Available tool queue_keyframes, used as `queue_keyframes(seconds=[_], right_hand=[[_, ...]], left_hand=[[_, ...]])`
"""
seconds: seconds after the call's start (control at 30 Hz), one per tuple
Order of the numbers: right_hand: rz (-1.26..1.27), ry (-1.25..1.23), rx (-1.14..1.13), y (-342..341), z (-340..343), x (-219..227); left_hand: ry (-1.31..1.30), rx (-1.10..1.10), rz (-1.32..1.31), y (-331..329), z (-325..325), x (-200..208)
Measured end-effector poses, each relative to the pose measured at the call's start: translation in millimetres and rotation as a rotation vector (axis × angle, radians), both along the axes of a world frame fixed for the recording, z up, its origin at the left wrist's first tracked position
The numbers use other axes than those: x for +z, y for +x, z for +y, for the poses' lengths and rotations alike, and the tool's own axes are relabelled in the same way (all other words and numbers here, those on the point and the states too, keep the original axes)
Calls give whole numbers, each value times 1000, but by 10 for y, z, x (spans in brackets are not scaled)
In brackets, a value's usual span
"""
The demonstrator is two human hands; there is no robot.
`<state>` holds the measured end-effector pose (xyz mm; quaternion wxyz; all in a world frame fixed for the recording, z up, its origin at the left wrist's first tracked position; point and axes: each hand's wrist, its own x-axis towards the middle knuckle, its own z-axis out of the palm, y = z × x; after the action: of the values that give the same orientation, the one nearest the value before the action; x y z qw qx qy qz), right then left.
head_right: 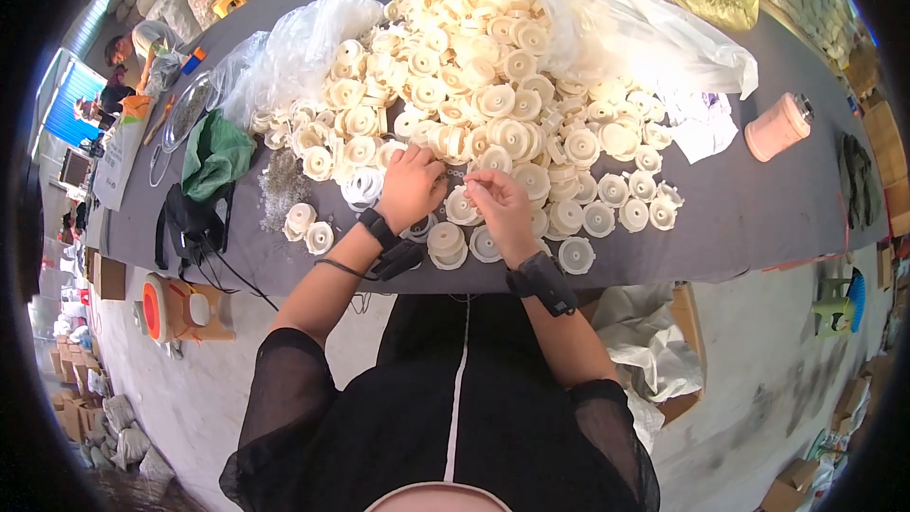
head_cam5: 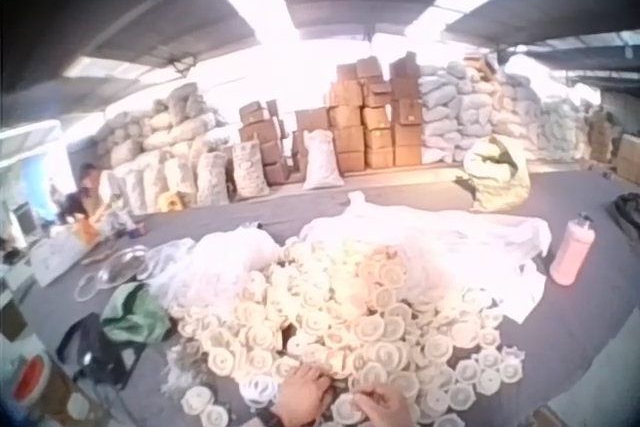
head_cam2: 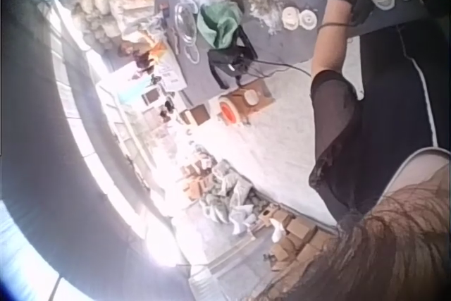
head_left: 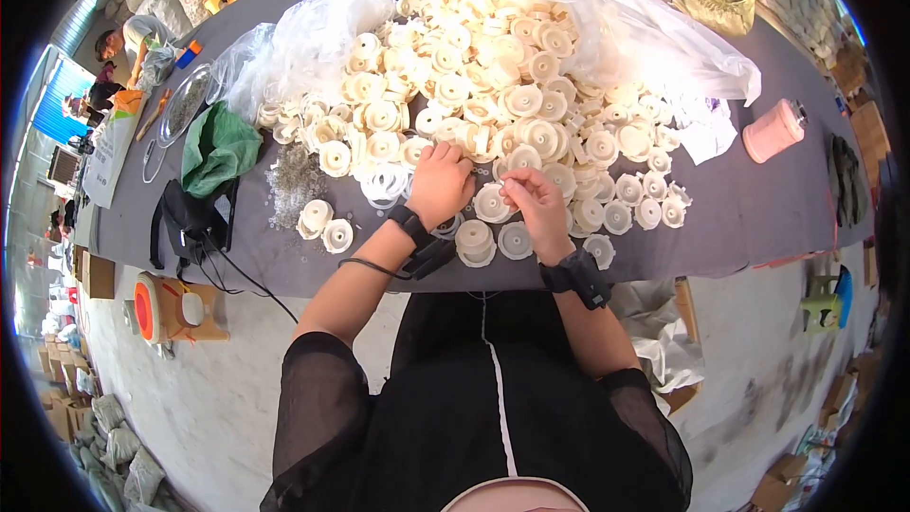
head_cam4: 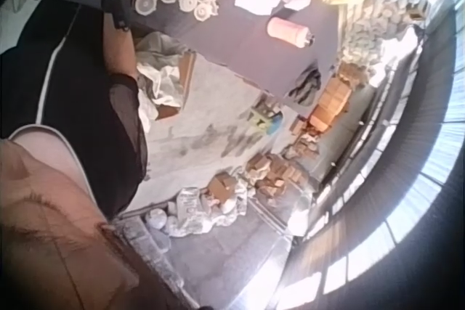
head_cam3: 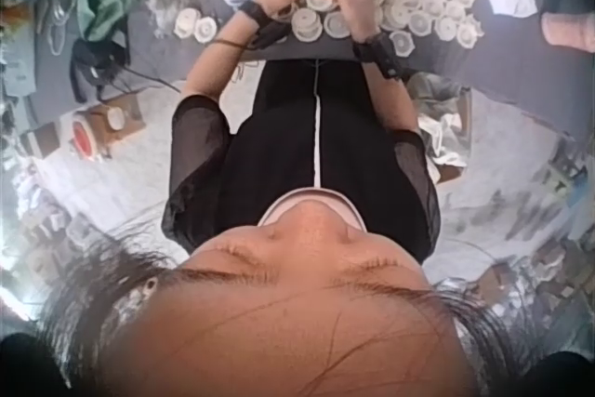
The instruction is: Assembling small plastic components by inserting clear plastic pins into white flower-shaped bases.
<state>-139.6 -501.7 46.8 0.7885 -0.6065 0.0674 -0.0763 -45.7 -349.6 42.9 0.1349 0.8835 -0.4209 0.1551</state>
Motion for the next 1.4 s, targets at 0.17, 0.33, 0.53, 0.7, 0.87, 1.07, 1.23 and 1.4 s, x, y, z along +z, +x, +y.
queue_keyframes(seconds=[0.17, 0.33, 0.53, 0.7, 0.87, 1.07, 1.23, 1.4], right_hand=[[15, 39, -14, -5, 23, 35], [21, 64, -11, -19, 16, 2], [37, 102, 7, -20, 14, 19], [109, 138, 13, 4, 11, 96], [107, 217, 88, 61, 32, 57], [121, 262, 183, 54, 61, 23], [136, 212, 166, 91, 108, 122], [27, -148, 65, 230, 91, 234]], left_hand=[[24, 51, -54, 11, -34, -44], [90, 58, -13, 79, 8, -157], [-82, 47, 47, 86, 24, -122], [-428, -10, 261, -49, 123, 39], [-783, -99, 873, -247, 150, 124], [-894, -116, 999, -267, 211, 60], [-957, -147, 1151, -218, 216, 4], [-694, 30, 574, -25, 308, 20]])
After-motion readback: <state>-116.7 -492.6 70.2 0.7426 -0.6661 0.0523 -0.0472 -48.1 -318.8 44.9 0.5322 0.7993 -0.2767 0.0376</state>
